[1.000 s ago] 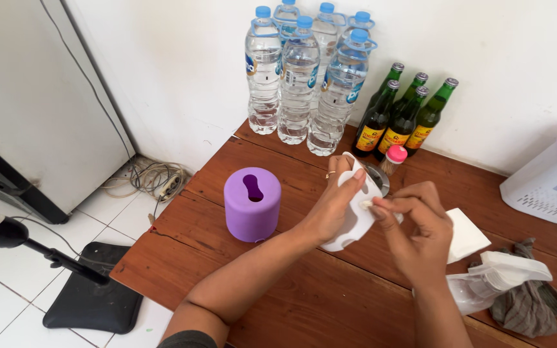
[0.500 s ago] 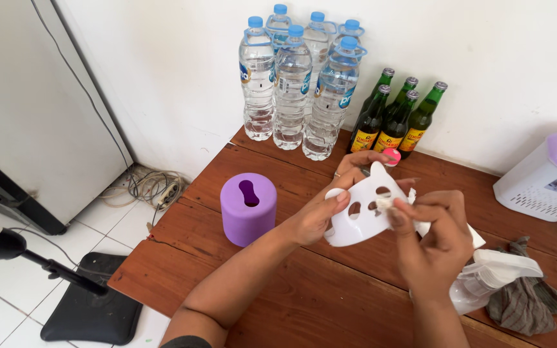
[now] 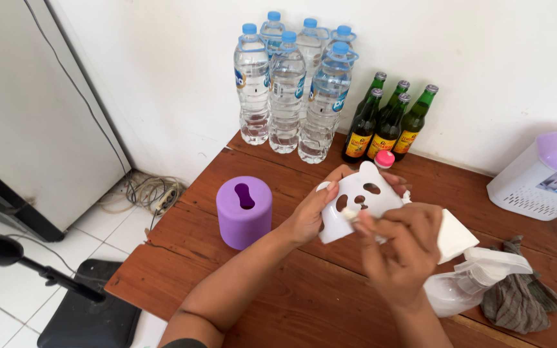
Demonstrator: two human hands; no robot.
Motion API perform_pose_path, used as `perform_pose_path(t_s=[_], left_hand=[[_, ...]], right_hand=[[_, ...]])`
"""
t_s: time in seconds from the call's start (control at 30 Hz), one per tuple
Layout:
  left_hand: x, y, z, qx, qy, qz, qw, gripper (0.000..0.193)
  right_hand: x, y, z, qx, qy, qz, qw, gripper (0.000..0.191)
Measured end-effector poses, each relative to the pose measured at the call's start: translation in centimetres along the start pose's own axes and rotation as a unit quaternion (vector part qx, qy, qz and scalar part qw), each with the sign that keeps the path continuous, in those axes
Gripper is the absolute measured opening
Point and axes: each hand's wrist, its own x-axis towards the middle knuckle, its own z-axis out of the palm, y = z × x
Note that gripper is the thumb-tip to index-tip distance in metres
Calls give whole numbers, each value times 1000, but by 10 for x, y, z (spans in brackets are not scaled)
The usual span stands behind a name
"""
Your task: The person wipes a white plastic base with a tissue, places a roll of tissues inside, and fits a purple lid on top. The person then pulls a tissue through the lid slot and wipes the exterior of the assembled holder with a cloth.
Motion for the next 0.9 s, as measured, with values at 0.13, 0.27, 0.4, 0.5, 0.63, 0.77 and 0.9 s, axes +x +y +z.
perform_pose_path(t_s=[0.13,0.27,0.4,0.5,0.63,0.77,0.9], left_hand=[[-1,-1,-7,-88,26,-33,995,63],[0,-1,-8,-250,51,-86,963,76],[1,-2,-2,-192,124,-96,969,76],[3,5,0,-218,55,-61,973,73],[6,19,-3,-116,3,18,993,55],[-9,39,-22,124,36,-31,991,57],[-19,39,-36,257,25,-51,965,45]], right_hand=[[2,26,-8,15,76,100,992,17],[-2,46,-10,6,121,101,988,20],[-15,43,3,-55,92,66,992,18],[-20,33,12,-76,72,-9,994,21],[-25,22,24,-39,10,-106,994,15],[-20,29,14,-17,79,-61,995,11],[-16,33,-2,82,119,86,986,12]])
